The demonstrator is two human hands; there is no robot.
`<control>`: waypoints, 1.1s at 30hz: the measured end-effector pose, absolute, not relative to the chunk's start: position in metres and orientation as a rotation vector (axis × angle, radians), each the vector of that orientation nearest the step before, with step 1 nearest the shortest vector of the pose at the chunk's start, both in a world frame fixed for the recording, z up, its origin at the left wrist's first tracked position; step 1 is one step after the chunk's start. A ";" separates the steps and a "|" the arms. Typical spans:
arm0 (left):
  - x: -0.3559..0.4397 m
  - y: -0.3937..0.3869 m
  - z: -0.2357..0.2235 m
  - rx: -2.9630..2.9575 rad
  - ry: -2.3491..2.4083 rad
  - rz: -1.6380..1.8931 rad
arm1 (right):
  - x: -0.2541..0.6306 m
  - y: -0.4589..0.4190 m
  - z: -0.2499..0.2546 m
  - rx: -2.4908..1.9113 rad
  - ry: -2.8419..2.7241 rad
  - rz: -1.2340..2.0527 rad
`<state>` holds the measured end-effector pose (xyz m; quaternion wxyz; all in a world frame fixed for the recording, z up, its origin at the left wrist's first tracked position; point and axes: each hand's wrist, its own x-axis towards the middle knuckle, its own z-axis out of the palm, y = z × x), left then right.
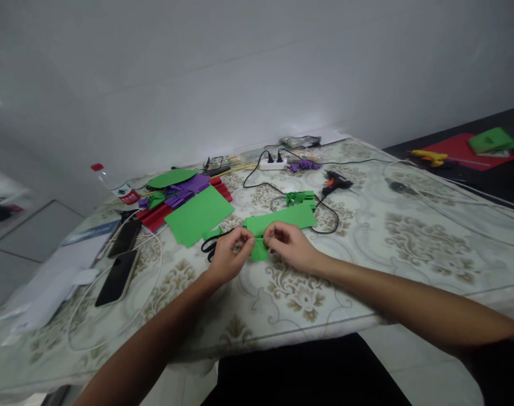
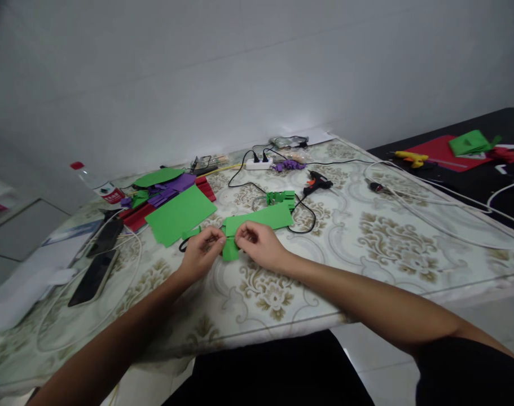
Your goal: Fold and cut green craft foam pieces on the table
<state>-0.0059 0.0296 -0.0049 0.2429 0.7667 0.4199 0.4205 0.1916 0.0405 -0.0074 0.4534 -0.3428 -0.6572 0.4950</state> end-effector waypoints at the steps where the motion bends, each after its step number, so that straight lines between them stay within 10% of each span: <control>1: -0.006 0.030 -0.005 2.092 1.145 1.148 | 0.192 0.041 -0.007 -0.845 -1.624 1.221; 33: -0.002 0.025 -0.003 2.318 1.066 1.080 | 0.191 0.038 -0.009 -0.819 -1.683 1.298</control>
